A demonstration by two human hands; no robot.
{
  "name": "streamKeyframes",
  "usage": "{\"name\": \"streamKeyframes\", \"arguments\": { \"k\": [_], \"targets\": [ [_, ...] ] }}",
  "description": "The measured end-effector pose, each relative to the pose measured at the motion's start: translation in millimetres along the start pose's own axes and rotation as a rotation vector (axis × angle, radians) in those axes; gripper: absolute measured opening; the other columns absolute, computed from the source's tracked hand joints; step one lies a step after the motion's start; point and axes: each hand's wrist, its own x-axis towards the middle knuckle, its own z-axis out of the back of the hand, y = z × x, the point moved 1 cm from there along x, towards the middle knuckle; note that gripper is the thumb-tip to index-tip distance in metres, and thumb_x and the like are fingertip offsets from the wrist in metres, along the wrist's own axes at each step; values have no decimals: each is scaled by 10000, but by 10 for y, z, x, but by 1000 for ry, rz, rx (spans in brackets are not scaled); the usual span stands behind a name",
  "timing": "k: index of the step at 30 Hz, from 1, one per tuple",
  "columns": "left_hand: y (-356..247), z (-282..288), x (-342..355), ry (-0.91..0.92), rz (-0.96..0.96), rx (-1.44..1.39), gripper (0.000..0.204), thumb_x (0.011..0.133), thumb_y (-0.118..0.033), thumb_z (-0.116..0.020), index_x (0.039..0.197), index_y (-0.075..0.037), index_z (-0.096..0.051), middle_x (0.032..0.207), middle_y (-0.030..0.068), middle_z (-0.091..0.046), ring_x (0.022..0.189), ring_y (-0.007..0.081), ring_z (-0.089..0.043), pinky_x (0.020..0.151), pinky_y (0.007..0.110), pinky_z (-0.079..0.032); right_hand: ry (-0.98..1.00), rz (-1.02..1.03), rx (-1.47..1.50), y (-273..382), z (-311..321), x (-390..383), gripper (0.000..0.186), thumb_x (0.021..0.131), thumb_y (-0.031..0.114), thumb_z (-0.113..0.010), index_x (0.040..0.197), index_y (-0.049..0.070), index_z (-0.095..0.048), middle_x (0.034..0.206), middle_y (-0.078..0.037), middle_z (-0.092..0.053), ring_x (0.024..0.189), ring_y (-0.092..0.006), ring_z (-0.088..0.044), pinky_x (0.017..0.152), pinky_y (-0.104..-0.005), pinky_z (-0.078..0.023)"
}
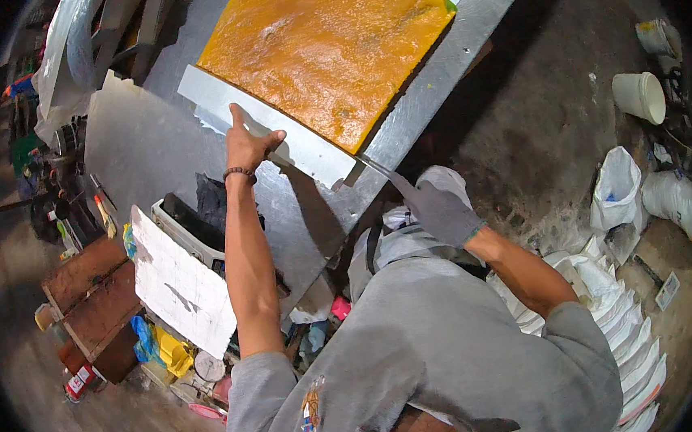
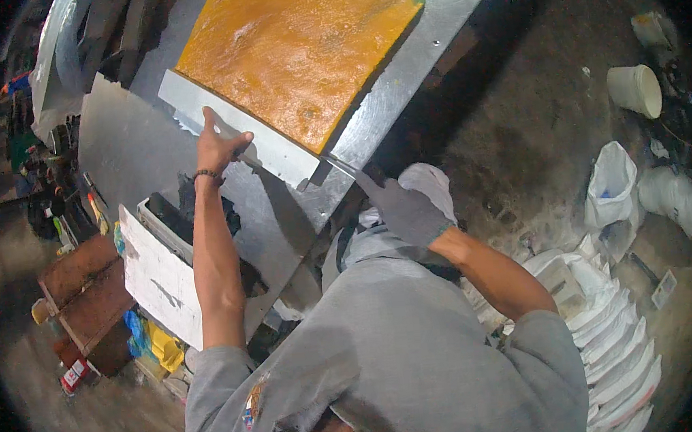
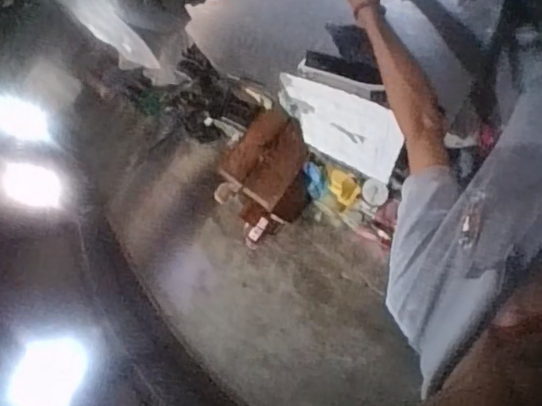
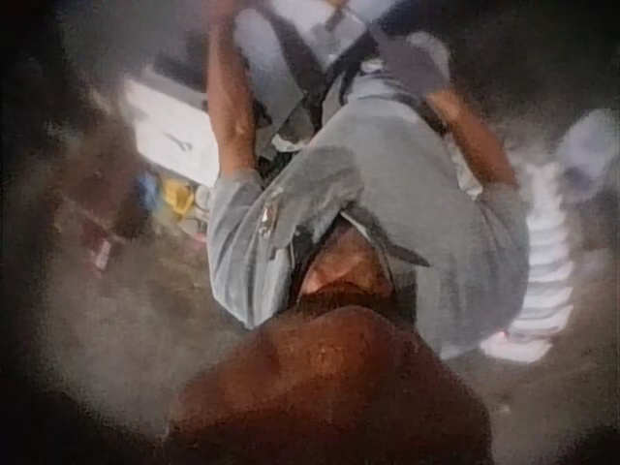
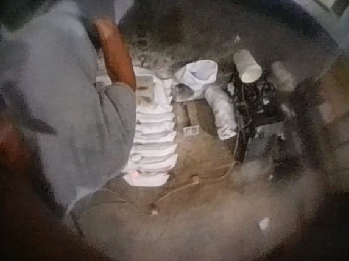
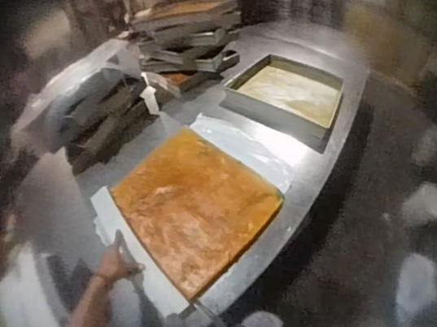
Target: The person handles several flat sheets on a metal worktable, flips them, and uses a knife to cut a yellow sheet along a straightedge. The person repeatedly repositions the straightedge and cuts the sheet into strips.
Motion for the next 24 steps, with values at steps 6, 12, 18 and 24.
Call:
{"name": "streamKeyframes", "arguments": {
  "k": [6, 12, 18, 24],
  "targets": [
    [84, -27, 53, -64, -101, 106, 1284, 638, -261, -982, 1571, 96, -175, 1116, 378, -663, 1005, 420, -714, 831, 443, -601, -10, -102, 23, -353, 44, -960, 585, 985, 165, -557, 1538, 81, -386, 987, -232, -646, 863, -404, -683, 737, -493, -559],
    [137, -11, 129, -51, -49, 165, 1297, 680, -456, -932, 1597, 39, -160, 1262, 444, -546, 1132, 502, -643, 902, 480, -579, -349, -72, 305, -71, 295, -1087, 420, 957, 293, -672, 1284, 43, -585, 1023, -238, -672, 896, -363, -685, 772, -448, -527],
    [-165, -121, 201, -201, 197, 254, 1338, 739, -698, -769, 1620, -4, -39, 1505, 511, -204, 1255, 587, -533, 1086, 524, -463, -437, -70, 400, 264, 61, 513, 416, 872, 346, -786, 1062, 17, -617, 821, -142, -653, 762, -247, -664, 706, -403, -517],
    [-186, -77, 120, -204, 217, 145, 1234, 784, -551, -737, 1624, -21, -5, 1481, 543, -203, 1186, 603, -574, 1019, 518, -520, -309, -87, 813, 516, -73, 982, 285, 875, 142, -778, 964, -21, -561, 835, -96, -669, 723, -150, -697, 560, -314, -619]
  ]
}}
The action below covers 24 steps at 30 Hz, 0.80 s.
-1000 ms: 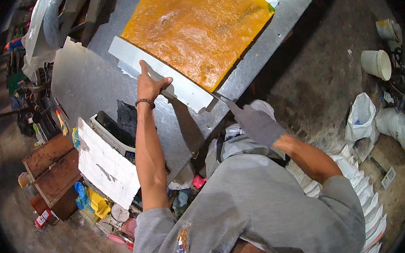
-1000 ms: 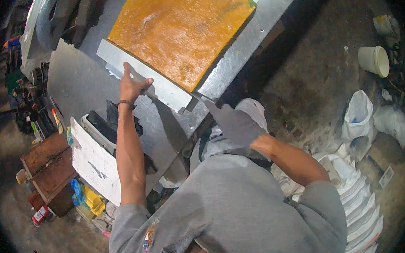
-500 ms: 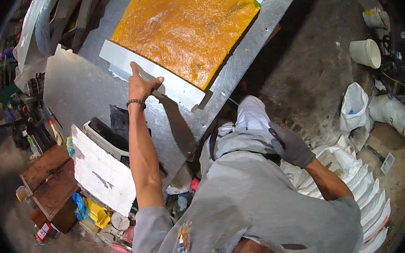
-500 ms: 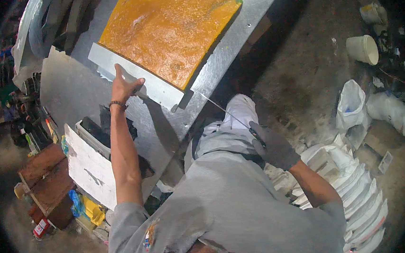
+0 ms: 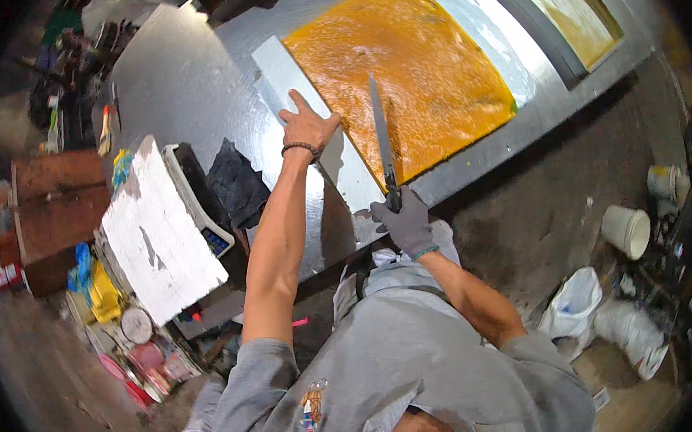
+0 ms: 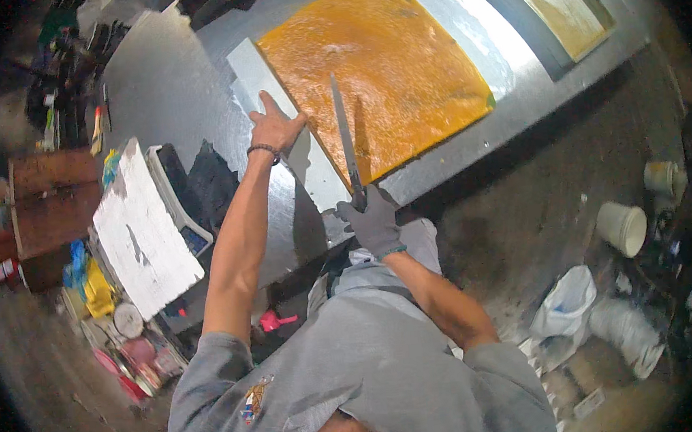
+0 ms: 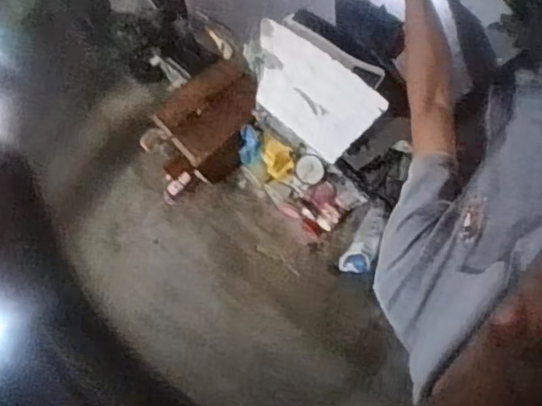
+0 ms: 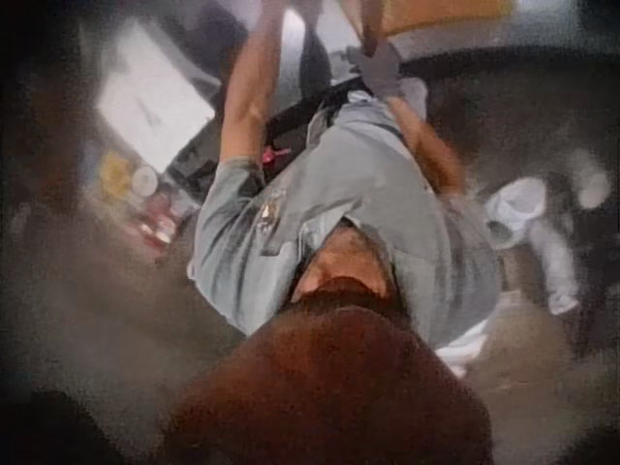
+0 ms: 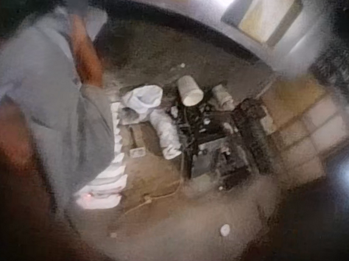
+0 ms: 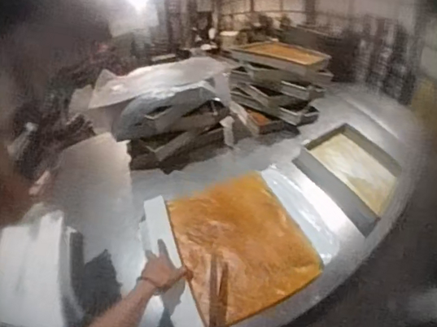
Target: The person handles several flat sheets on a metal worktable, flips them, and uses a knife to cut a yellow sheet along a straightedge. The person repeatedly repositions the straightedge and cuts the sheet into strips.
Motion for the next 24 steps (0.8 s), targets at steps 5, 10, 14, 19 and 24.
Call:
{"name": "streamKeyframes", "arguments": {
  "k": [5, 10, 14, 19, 24],
  "targets": [
    [-45, 45, -141, -47, -5, -100, 1213, 792, -585, -735, 1632, -44, -47, 1473, 527, -244, 1150, 594, -599, 977, 509, -544, 33, -31, 57, 103, 78, 18, 285, 889, 111, -753, 1012, -41, -546, 839, -116, -679, 718, -186, -707, 598, -336, -625],
    [-439, -97, -91, -84, -76, -109, 1196, 820, -609, -720, 1631, -33, -56, 1484, 486, -272, 1166, 567, -605, 957, 537, -554, -9, -87, 203, 165, 334, 120, 253, 913, 107, -710, 1058, -15, -541, 852, -133, -693, 722, -234, -711, 626, -364, -614],
    [-624, -144, -55, -94, -78, -115, 1149, 824, -534, -749, 1606, 20, -117, 1422, 413, -352, 1147, 519, -619, 927, 502, -581, 4, -130, 106, 222, 518, 218, 224, 922, 126, -700, 1011, 38, -514, 809, -115, -677, 661, -214, -680, 562, -345, -567],
    [-602, -268, 51, -139, -76, -101, 1194, 785, -536, -789, 1601, 34, -129, 1328, 312, -411, 1092, 384, -642, 792, 424, -613, 34, -103, 146, 126, 556, 308, 248, 916, 93, -704, 1027, 74, -483, 815, -96, -658, 624, -196, -640, 548, -361, -548],
    [-549, -223, -7, -85, -100, -135, 1134, 829, -509, -745, 1592, 61, -130, 1336, 358, -417, 1184, 481, -599, 897, 477, -583, -29, -107, 127, 277, 461, 203, 232, 917, 58, -701, 1052, 57, -512, 879, -80, -640, 720, -191, -652, 636, -358, -558]
  ]
}}
